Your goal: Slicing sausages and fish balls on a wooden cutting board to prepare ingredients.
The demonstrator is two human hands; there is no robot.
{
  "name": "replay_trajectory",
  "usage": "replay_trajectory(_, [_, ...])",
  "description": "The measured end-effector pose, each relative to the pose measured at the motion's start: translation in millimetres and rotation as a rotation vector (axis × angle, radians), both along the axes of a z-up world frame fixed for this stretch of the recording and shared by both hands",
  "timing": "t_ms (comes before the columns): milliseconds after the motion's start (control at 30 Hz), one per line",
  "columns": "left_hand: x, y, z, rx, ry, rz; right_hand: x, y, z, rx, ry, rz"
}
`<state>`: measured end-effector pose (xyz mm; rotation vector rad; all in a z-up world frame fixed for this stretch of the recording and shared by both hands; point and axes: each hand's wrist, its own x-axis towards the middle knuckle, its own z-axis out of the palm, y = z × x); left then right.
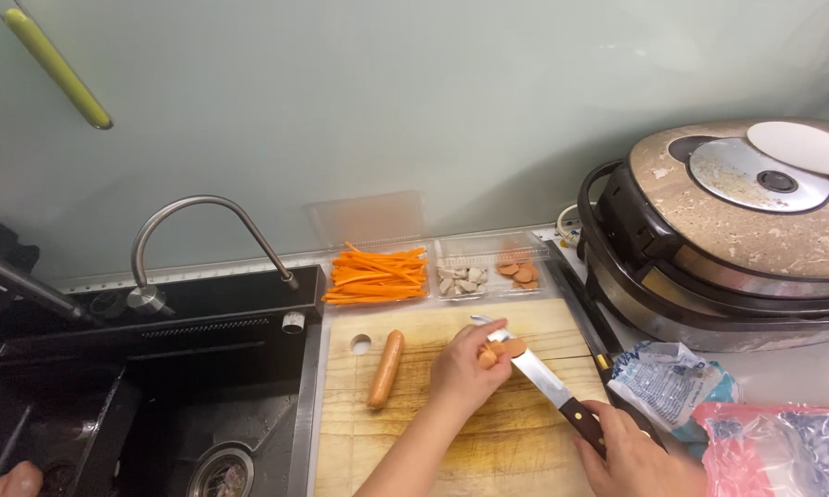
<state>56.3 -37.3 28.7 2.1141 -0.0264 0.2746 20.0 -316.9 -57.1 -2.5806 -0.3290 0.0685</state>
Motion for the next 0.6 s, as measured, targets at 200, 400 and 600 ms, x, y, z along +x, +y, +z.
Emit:
replay_trajectory(200, [9.7,-3.0,-19.5,0.150,0.015,0.003,-6.2,26.7,23.7,-0.088,-0.013,-0.041])
replay_trajectory(400, [17.0,-6.5,-10.1,0.173,0.183,0.002,-7.2,30.4,27.4,-0.131,0.119,-0.190])
replay_trajectory(600, [75.9,-17.5,-1.1,0.110,0.328,0.059,18.3,-25.1,-85.2,0.072,0.001,-0.206])
